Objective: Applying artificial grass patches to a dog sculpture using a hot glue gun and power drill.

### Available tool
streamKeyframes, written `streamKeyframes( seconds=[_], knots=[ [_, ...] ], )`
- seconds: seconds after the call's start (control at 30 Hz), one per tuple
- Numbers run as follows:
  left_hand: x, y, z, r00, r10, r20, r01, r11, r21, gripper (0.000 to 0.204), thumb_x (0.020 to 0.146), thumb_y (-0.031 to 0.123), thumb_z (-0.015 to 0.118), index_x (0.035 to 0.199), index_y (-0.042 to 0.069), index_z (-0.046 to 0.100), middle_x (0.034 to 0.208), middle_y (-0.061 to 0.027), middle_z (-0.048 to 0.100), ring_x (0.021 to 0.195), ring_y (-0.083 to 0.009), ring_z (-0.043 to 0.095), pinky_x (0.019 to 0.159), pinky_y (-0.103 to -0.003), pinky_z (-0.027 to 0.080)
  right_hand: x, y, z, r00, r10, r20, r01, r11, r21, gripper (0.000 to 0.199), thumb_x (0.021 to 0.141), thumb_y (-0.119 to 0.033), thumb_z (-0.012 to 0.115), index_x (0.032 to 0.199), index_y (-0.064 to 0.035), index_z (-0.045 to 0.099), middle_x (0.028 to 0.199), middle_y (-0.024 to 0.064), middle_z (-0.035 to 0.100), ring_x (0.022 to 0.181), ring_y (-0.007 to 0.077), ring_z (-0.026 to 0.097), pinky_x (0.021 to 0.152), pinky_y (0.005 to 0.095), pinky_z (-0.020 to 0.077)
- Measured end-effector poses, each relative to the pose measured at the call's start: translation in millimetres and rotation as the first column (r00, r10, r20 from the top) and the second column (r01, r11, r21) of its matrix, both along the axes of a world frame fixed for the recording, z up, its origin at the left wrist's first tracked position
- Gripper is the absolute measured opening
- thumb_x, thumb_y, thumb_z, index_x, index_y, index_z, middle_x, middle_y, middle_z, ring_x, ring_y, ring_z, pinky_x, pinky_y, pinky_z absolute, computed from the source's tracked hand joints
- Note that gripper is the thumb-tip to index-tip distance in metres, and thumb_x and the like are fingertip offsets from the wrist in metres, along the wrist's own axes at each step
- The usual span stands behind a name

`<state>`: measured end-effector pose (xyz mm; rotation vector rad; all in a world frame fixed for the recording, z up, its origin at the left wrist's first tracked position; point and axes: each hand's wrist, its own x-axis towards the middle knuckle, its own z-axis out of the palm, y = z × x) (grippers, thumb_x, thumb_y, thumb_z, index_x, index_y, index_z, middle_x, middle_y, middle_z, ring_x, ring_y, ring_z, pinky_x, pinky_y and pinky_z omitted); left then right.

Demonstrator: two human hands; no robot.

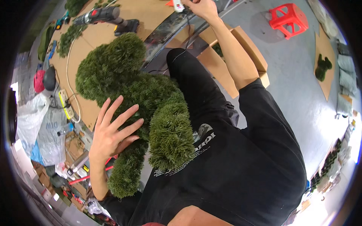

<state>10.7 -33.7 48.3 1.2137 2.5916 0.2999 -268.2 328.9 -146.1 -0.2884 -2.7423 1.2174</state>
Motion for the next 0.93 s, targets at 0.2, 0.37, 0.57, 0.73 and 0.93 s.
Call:
streamKeyframes(
  seconds=[0.2, 0.37, 0.57, 0.73, 0.93],
  knots=[
    [-0.4, 1.6, -0.1, 1.000, 0.007, -0.023, -0.007, 1.000, 0.000, 0.057, 0.070, 0.032, 0.084, 0.125, 0.025, 0.073, 0.151, -0.0008, 0.057, 0.146, -0.0382, 0.044, 0.121, -0.059, 0.035, -59.4, -25.2, -26.9, 0.978, 0.077, 0.192, -0.130, 0.951, 0.281, 0.065, 0.080, -0.066, 0.075, 0.081, -0.0013, 0.074, 0.072, 0.0175, 0.071, 0.065, 0.0297, 0.070, 0.060, 0.0421, 0.0529],
    [6.4, -0.9, -3.1, 0.999, 0.051, -0.010, -0.051, 0.999, 0.015, 0.057, 0.071, 0.033, 0.083, 0.126, 0.026, 0.072, 0.150, -0.0002, 0.058, 0.146, -0.0378, 0.045, 0.121, -0.059, 0.035, -48.9, -14.1, -20.7, 0.917, 0.355, 0.181, -0.235, 0.849, -0.473, 0.022, 0.089, -0.026, 0.073, 0.082, -0.0069, 0.064, 0.059, 0.0012, 0.051, 0.047, 0.0111, 0.043, 0.043, 0.0301, 0.0324],
    [3.3, -2.9, -5.1, 0.999, 0.050, 0.000, -0.050, 0.998, 0.038, 0.058, 0.070, 0.034, 0.083, 0.127, 0.027, 0.072, 0.151, -0.0003, 0.058, 0.145, -0.0381, 0.045, 0.122, -0.059, 0.034, 74.6, 40.2, 15.5, 0.877, 0.468, -0.110, -0.300, 0.352, -0.887, 0.035, 0.095, -0.024, 0.065, 0.120, -0.0004, 0.061, 0.080, 0.0071, 0.058, 0.070, 0.0133, 0.057, 0.060, 0.0244, 0.0435],
    [-1.7, -4.4, -6.0, 0.999, 0.033, 0.009, -0.034, 0.997, 0.063, 0.059, 0.070, 0.035, 0.084, 0.127, 0.027, 0.072, 0.151, -0.0010, 0.057, 0.146, -0.0383, 0.044, 0.122, -0.060, 0.034, 142.9, 42.0, 77.7, 0.497, 0.843, -0.205, -0.530, 0.107, -0.841, 0.050, 0.089, -0.016, 0.072, 0.134, 0.0023, 0.061, 0.094, 0.0109, 0.072, 0.084, 0.0190, 0.071, 0.073, 0.0285, 0.0559],
    [2.9, -5.3, -7.5, 0.998, 0.048, 0.031, -0.051, 0.994, 0.099, 0.059, 0.071, 0.034, 0.083, 0.129, 0.028, 0.073, 0.153, -0.0027, 0.055, 0.147, -0.0392, 0.042, 0.123, -0.060, 0.031, 143.4, -15.4, 136.8, 0.032, 0.987, -0.155, -0.963, -0.011, -0.268, 0.051, 0.075, -0.031, 0.078, 0.115, -0.0001, 0.073, 0.112, 0.0147, 0.077, 0.099, 0.0295, 0.075, 0.087, 0.0377, 0.0571]
  ],
)
